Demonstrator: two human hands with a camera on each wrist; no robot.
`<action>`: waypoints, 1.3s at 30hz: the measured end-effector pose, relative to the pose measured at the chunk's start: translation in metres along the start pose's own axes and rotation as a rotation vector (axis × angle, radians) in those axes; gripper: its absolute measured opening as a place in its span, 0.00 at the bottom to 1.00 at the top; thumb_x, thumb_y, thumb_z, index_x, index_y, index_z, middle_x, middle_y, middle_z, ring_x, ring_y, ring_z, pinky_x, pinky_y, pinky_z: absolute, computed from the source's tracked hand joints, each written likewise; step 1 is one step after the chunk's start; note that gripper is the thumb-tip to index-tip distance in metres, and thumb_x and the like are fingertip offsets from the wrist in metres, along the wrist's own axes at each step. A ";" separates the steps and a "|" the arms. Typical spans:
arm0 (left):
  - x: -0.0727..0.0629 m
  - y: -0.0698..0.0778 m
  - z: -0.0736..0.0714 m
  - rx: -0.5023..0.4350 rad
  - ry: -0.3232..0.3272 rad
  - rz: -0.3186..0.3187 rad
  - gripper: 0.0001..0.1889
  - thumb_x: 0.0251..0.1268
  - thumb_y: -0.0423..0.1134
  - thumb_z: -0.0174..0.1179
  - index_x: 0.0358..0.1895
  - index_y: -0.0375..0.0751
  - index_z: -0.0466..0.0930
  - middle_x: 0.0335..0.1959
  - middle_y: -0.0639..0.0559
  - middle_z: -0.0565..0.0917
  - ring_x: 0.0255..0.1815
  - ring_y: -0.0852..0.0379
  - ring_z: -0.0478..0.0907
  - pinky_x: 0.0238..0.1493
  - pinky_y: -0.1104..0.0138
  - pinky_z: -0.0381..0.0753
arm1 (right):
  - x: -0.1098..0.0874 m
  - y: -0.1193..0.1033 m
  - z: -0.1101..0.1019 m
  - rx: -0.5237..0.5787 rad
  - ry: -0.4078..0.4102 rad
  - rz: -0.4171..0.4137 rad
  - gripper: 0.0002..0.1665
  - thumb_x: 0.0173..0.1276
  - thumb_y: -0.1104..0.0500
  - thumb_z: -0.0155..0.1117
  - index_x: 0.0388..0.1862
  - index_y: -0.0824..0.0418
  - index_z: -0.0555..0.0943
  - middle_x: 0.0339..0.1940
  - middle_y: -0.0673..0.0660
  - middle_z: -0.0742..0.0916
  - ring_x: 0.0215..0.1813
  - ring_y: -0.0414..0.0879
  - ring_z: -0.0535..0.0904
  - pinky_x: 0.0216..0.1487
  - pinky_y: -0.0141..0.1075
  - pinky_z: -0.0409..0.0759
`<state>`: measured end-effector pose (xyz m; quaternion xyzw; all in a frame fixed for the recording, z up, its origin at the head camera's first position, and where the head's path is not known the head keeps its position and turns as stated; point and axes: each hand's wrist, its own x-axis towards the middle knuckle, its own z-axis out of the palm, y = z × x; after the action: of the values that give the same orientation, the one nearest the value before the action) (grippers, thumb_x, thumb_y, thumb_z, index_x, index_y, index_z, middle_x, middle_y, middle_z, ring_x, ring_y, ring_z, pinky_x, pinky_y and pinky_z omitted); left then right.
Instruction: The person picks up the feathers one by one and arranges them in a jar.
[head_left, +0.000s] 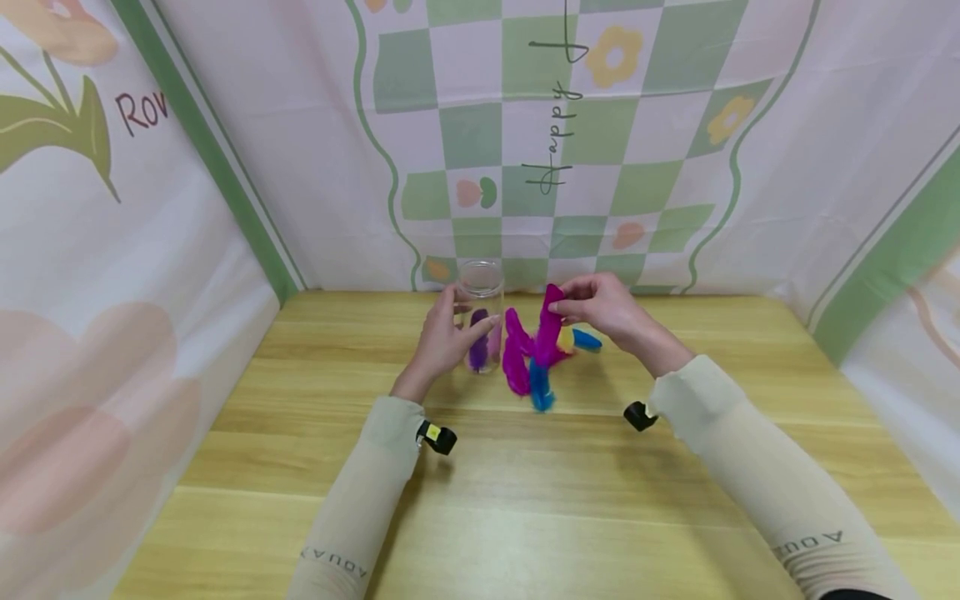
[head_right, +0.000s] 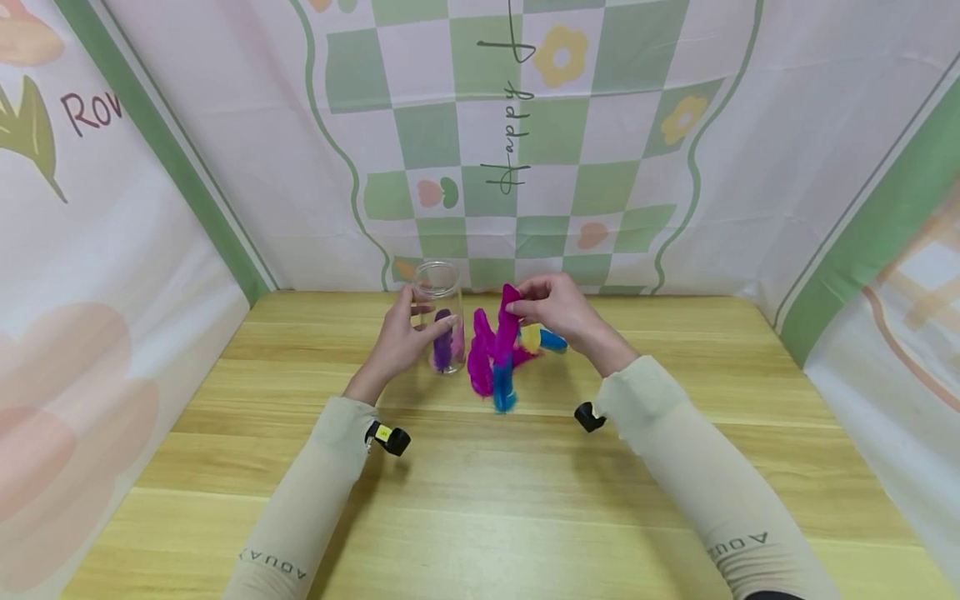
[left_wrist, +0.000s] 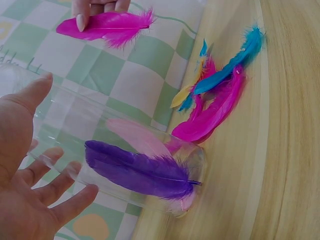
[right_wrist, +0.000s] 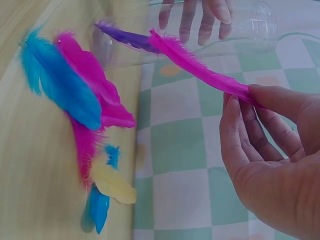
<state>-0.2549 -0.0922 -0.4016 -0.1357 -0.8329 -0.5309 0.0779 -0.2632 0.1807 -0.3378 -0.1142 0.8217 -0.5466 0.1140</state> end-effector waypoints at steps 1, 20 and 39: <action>0.000 0.000 0.000 -0.002 0.000 0.001 0.30 0.65 0.54 0.71 0.60 0.43 0.67 0.64 0.47 0.74 0.64 0.47 0.76 0.64 0.52 0.79 | 0.000 0.000 0.000 -0.002 0.001 -0.001 0.17 0.74 0.61 0.67 0.54 0.72 0.82 0.45 0.63 0.89 0.42 0.48 0.88 0.49 0.35 0.87; 0.001 -0.001 0.001 0.000 0.004 -0.001 0.32 0.65 0.54 0.71 0.63 0.42 0.67 0.63 0.47 0.75 0.64 0.48 0.76 0.63 0.52 0.80 | 0.001 -0.010 -0.003 -0.019 0.008 -0.008 0.18 0.73 0.58 0.68 0.55 0.71 0.82 0.47 0.62 0.89 0.43 0.48 0.87 0.49 0.34 0.87; 0.000 -0.002 0.001 0.013 0.003 0.000 0.33 0.65 0.56 0.70 0.63 0.44 0.67 0.64 0.48 0.75 0.64 0.48 0.76 0.63 0.53 0.80 | 0.001 -0.021 -0.005 -0.003 0.013 -0.031 0.18 0.73 0.60 0.68 0.55 0.71 0.83 0.48 0.64 0.88 0.44 0.48 0.86 0.48 0.35 0.87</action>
<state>-0.2558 -0.0924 -0.4035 -0.1345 -0.8363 -0.5255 0.0800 -0.2648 0.1770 -0.3161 -0.1238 0.8214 -0.5478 0.0999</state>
